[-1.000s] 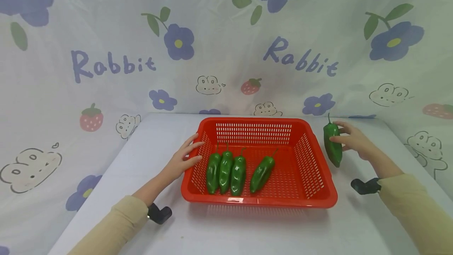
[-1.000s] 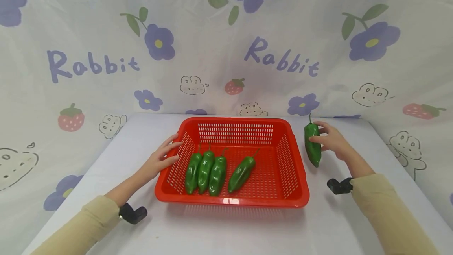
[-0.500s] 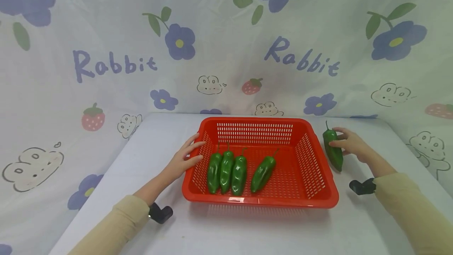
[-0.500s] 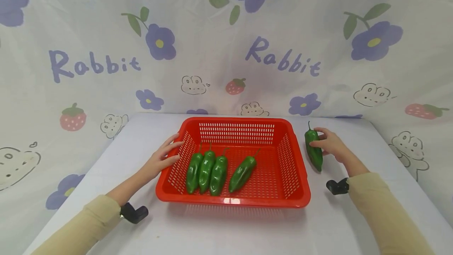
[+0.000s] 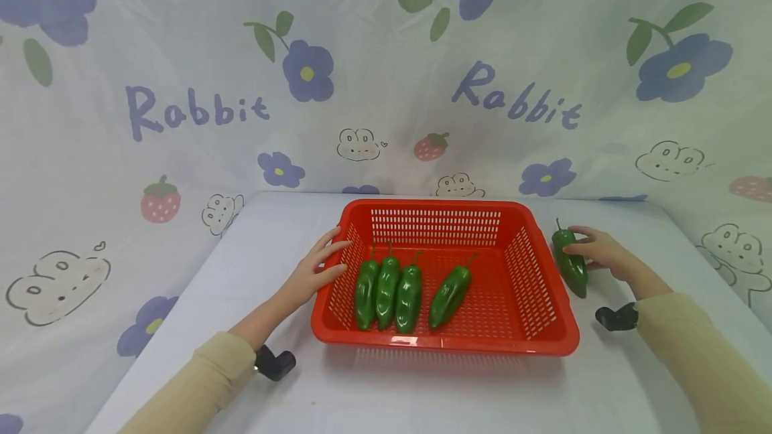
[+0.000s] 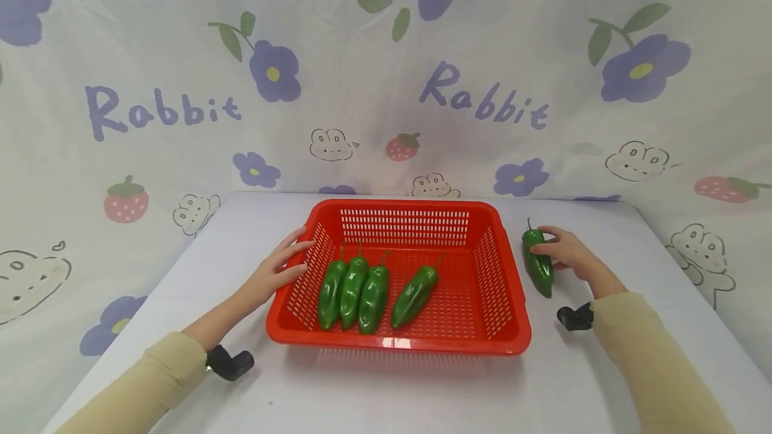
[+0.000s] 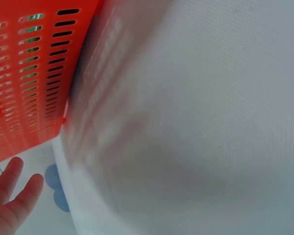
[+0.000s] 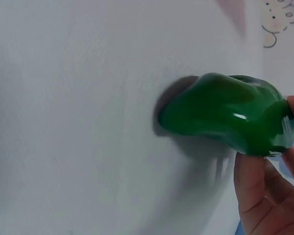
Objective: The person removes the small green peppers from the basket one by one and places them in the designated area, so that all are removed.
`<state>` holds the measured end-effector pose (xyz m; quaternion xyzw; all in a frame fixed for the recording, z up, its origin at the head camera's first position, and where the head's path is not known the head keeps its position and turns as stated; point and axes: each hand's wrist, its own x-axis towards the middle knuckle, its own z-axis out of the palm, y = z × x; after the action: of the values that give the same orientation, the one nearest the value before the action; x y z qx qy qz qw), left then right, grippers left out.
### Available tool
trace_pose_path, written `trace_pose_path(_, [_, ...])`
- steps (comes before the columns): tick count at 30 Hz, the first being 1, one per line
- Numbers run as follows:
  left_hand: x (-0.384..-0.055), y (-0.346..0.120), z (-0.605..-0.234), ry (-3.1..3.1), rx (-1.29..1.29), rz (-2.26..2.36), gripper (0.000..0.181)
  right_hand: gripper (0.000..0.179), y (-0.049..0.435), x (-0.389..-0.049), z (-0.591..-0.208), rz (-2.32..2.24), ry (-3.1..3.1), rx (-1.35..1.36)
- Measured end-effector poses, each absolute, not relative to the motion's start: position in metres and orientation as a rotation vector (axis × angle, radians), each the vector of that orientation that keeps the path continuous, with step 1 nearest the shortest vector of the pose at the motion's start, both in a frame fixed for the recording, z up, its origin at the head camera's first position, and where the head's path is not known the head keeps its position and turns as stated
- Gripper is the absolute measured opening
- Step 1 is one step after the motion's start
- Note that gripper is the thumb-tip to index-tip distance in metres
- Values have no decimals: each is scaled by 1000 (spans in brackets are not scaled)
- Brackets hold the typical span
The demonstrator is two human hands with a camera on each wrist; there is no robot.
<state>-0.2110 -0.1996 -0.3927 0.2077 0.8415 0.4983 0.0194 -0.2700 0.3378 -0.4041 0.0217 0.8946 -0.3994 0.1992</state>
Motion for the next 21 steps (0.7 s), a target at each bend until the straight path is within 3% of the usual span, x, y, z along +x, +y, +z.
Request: trace_pose_path(21, [-212, -200, -395, 2619, 651, 1544, 44, 77, 345, -268, -411, -1137, 2459, 107])
